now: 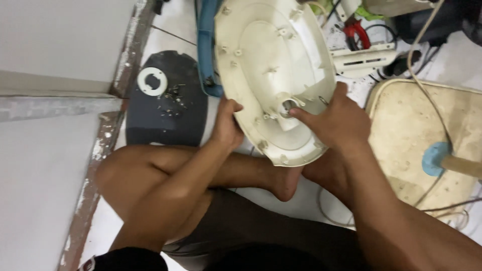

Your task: Disassembling the base of an electric fan using a screwdriver

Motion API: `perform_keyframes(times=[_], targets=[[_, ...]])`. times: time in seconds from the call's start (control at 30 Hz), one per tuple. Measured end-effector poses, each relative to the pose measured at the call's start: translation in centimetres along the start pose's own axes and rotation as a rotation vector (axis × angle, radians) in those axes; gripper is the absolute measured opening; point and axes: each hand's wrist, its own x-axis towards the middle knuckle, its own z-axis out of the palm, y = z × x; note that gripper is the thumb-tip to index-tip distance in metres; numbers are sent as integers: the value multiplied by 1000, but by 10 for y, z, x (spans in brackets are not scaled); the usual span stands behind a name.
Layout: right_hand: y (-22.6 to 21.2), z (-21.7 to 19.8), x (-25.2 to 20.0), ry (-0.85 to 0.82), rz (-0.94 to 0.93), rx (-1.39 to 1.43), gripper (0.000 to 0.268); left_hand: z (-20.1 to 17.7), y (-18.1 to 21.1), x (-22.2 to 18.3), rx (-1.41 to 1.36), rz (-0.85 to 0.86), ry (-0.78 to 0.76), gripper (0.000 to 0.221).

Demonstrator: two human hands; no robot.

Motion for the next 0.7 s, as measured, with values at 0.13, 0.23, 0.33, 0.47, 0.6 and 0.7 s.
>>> perform_keyframes(times=[0.13,0.23,0.33,0.47,0.6,0.7], targets=[[-4,0,3,2,7,-23,104,-6,-15,7,34,58,-23,68],[5,14,10,12,13,-7,106,15,-10,-16,154,136,-4,64],[5,20,15,64,7,18,105,39,5,-36,249,201,66,56],[-4,24,5,179,34,98,102,48,22,-51,443,83,95,66],[2,42,4,634,-513,141,64,51,30,-56,444,12,72,76],[-42,37,-18,557,-748,201,28,42,15,-48,329,69,46,62]])
